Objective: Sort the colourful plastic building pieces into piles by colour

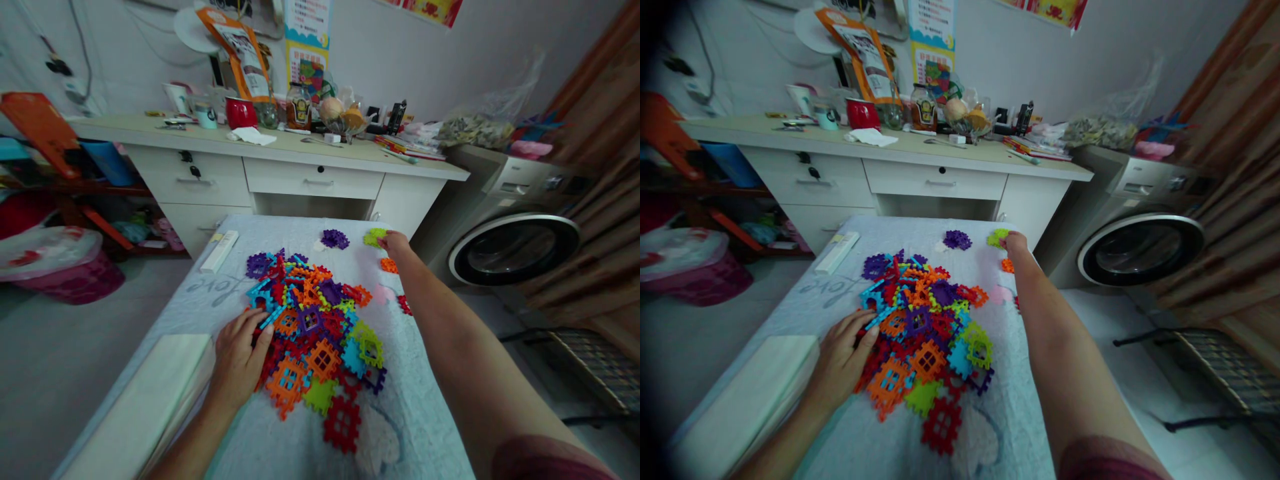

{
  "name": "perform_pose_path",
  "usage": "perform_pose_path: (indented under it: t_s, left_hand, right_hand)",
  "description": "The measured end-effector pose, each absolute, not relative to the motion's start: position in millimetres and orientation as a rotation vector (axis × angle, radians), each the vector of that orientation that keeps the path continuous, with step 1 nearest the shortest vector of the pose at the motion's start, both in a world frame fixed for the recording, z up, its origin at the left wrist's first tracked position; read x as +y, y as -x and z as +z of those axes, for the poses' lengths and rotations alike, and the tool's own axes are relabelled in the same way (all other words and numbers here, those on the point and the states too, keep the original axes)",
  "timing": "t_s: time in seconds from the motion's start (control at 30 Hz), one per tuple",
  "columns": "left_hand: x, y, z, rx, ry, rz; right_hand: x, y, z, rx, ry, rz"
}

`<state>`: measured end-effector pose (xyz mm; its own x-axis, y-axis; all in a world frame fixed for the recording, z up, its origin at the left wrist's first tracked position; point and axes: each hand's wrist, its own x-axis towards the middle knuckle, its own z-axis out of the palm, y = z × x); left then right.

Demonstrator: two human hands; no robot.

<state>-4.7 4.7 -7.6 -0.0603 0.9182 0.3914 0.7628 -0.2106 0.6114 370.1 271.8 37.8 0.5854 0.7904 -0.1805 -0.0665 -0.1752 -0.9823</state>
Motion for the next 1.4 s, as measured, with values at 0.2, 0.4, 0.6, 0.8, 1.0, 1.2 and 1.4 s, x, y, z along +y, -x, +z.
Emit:
perform_pose_path:
  t_s: [0.2, 0.4, 0.6, 0.8, 1.0, 1.2, 1.4]
  left_hand:
    - [5, 5, -9, 1.822, -2.017, 1.117]
    - [4, 4, -9, 1.832, -2.031, 1.114]
    - [1, 2, -6, 1.870, -2.042, 1.116]
    - [-1, -1, -2, 1.951, -2.047, 1.064]
    - [-1, 0, -5, 1.957, -2.057, 1.071]
    - [1, 1, -7, 1.932, -2.078, 1.094]
    - [2, 2, -9, 1.896, -2.101, 1.112]
  right_hand:
    - [247, -376, 49, -0.718, 1.529, 0.849]
    - [176, -363, 64, -0.939, 1.410, 0.980]
    - [70, -340, 60, -1.817, 1.428, 1.109]
    - [-8, -325, 58, -2.342, 1.449, 0.751]
    - [-35, -313, 46, -2.411, 1.547, 0.517]
    - [-30, -309, 35, -2.212, 1.544, 0.522]
    - [-26, -317, 37, -2.085, 1.506, 0.557]
